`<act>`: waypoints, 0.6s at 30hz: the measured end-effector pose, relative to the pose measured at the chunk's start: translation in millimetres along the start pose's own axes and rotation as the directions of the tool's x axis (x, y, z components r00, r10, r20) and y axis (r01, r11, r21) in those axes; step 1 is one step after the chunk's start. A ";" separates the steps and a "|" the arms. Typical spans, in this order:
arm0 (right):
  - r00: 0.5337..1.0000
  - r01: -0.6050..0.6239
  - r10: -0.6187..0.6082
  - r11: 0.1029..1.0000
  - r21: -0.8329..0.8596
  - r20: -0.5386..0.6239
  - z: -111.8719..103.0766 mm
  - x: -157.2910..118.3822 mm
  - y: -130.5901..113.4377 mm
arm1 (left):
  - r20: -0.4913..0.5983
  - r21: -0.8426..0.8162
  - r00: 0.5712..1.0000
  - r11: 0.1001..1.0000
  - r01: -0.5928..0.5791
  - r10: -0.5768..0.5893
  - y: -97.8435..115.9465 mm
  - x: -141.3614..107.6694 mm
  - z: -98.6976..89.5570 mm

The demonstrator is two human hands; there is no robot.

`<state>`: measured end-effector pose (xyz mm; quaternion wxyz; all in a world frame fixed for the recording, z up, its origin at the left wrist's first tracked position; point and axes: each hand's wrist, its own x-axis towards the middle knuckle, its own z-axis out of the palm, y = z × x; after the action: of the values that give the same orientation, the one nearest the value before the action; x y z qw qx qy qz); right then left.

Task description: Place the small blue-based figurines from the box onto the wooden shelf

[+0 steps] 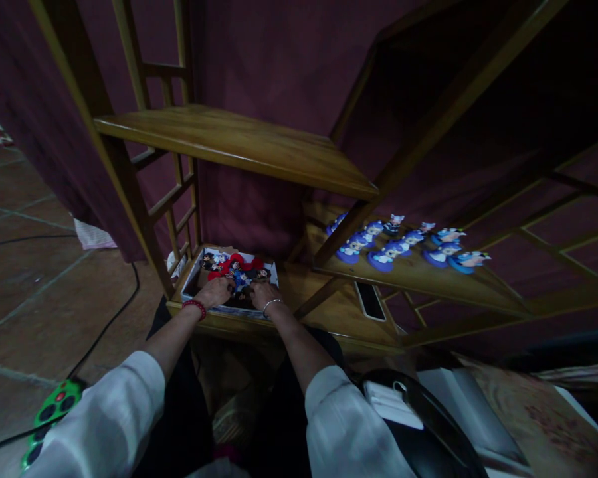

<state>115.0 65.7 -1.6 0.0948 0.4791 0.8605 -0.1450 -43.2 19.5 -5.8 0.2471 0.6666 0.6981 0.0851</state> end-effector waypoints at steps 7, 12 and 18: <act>0.994 0.099 -0.097 0.995 0.031 -0.055 -0.6 -1.9 2.4 | -0.073 -0.046 0.996 0.998 -0.050 0.046 -0.1 -1.0 1.1; 0.996 0.078 -0.076 0.996 0.041 -0.046 1.0 -0.9 3.4 | -0.104 -0.134 0.992 0.987 -0.091 0.078 -1.0 -2.3 1.3; 0.996 0.056 -0.049 0.993 0.107 -0.070 0.7 -0.4 3.5 | -0.059 -0.222 0.989 0.964 -0.145 0.135 -8.0 1.1 6.3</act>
<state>118.2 66.9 -2.7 0.0357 0.4655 0.8663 -0.1778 -47.4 18.5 -15.1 0.2995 0.6800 0.6400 0.1956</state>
